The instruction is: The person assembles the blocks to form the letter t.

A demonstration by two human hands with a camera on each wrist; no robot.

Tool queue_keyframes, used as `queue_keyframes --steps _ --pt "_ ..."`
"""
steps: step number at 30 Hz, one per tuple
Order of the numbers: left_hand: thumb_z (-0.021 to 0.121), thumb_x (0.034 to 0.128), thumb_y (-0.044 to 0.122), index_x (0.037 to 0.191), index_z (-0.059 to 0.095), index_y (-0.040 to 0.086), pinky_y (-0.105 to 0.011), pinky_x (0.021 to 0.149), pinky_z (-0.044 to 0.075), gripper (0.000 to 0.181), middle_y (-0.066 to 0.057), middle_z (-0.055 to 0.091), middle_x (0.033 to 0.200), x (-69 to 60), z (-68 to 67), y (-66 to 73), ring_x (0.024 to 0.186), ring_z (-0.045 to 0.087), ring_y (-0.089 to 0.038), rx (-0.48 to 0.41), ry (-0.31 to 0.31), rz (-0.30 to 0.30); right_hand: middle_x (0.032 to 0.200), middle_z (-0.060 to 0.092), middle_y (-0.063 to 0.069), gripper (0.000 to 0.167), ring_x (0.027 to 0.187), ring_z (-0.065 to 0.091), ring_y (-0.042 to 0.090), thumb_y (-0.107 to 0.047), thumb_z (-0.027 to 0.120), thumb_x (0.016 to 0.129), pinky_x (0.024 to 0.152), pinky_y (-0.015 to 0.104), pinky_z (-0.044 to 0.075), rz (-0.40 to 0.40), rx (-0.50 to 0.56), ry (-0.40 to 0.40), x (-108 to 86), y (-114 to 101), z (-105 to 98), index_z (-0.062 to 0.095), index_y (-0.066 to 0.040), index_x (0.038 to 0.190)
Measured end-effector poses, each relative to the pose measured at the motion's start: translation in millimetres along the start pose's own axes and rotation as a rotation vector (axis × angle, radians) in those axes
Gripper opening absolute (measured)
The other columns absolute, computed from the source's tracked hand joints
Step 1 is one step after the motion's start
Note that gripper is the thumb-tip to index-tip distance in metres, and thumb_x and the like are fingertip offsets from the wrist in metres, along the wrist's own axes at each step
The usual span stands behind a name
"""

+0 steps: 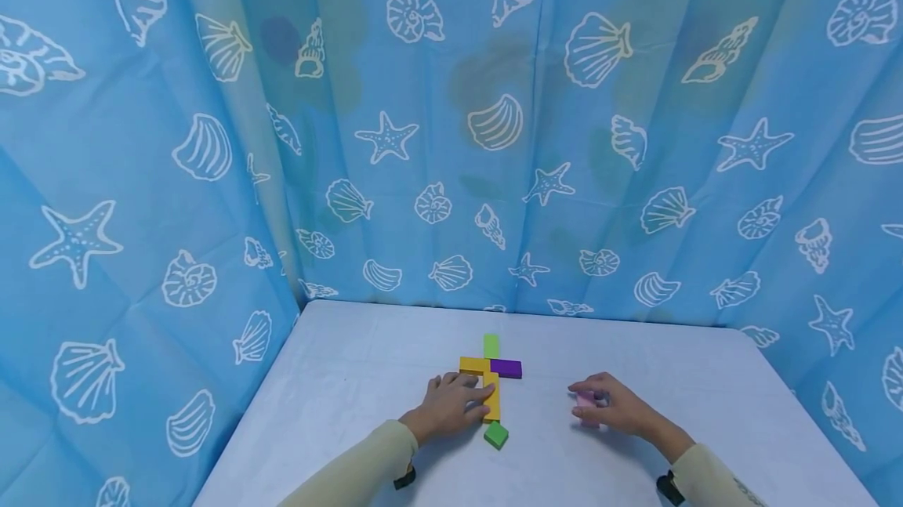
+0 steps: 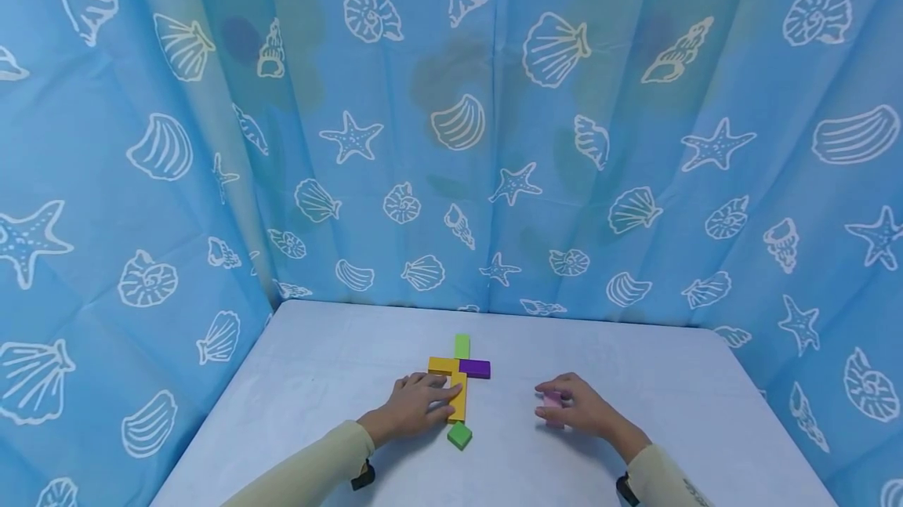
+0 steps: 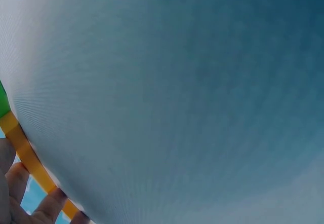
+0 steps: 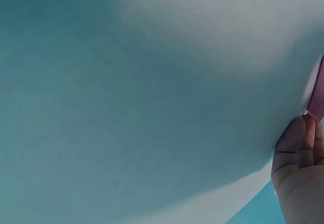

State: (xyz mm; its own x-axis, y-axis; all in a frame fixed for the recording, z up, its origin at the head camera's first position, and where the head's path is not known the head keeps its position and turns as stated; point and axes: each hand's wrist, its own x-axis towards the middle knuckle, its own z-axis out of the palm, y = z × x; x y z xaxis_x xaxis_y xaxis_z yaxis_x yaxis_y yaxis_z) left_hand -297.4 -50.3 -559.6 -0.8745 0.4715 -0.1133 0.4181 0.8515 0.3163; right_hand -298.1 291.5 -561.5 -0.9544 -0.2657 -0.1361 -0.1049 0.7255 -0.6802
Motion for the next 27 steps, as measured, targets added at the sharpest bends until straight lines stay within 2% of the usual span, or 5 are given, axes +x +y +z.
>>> queue_keyframes --steps 7,12,15,20,27 --pt "0.051 0.0981 0.054 0.146 0.043 0.045 -0.064 0.113 0.027 0.049 0.001 0.047 0.151 0.3 2.6 -1.6 0.139 0.039 -0.03 -0.008 0.007 0.006 0.116 0.057 0.007 0.055 0.099 0.054 0.019 -0.043 0.077 0.083 0.083 0.035 0.052 0.055 -0.007 0.019 -4.0 4 -1 0.066 -0.014 0.128" --pt "0.052 0.098 0.054 0.145 0.044 0.045 -0.064 0.113 0.027 0.049 0.001 0.048 0.15 0.4 2.7 -1.1 0.138 0.039 -0.03 -0.008 0.009 0.004 0.116 0.059 0.006 0.063 0.1 0.055 0.019 -0.042 0.081 0.079 0.086 0.04 0.054 0.089 -0.021 -0.006 -8.3 4 -5 0.064 -0.012 0.131" --pt "0.051 0.0982 0.053 0.145 0.044 0.045 -0.064 0.112 0.028 0.048 0.0 0.048 0.15 0.4 3.1 -1.1 0.138 0.04 -0.03 -0.01 0.011 0.009 0.112 0.061 0.005 0.064 0.096 0.054 0.019 -0.035 0.083 0.078 0.081 0.038 0.054 0.075 -0.019 -0.037 -12.3 3 -9 0.062 -0.008 0.132" --pt "0.051 0.0984 0.053 0.145 0.044 0.045 -0.064 0.113 0.028 0.048 0.0 0.047 0.15 -0.2 4.2 -0.9 0.138 0.04 -0.03 -0.01 0.0 0.004 0.101 0.063 0.003 0.056 0.088 0.053 0.018 -0.023 0.083 0.078 0.07 0.026 0.048 0.018 -0.022 -0.055 -15.7 7 -9 0.063 -0.006 0.127" --pt "0.052 0.0983 0.053 0.146 0.044 0.044 -0.064 0.113 0.027 0.049 0.0 0.047 0.15 -1.2 0.1 0.9 0.138 0.04 -0.031 -0.002 0.002 -0.005 0.105 0.061 0.003 0.042 0.085 0.056 0.014 -0.018 0.085 0.076 0.072 0.025 0.051 0.033 -0.067 0.04 -16.3 6 1 0.067 -0.011 0.114"
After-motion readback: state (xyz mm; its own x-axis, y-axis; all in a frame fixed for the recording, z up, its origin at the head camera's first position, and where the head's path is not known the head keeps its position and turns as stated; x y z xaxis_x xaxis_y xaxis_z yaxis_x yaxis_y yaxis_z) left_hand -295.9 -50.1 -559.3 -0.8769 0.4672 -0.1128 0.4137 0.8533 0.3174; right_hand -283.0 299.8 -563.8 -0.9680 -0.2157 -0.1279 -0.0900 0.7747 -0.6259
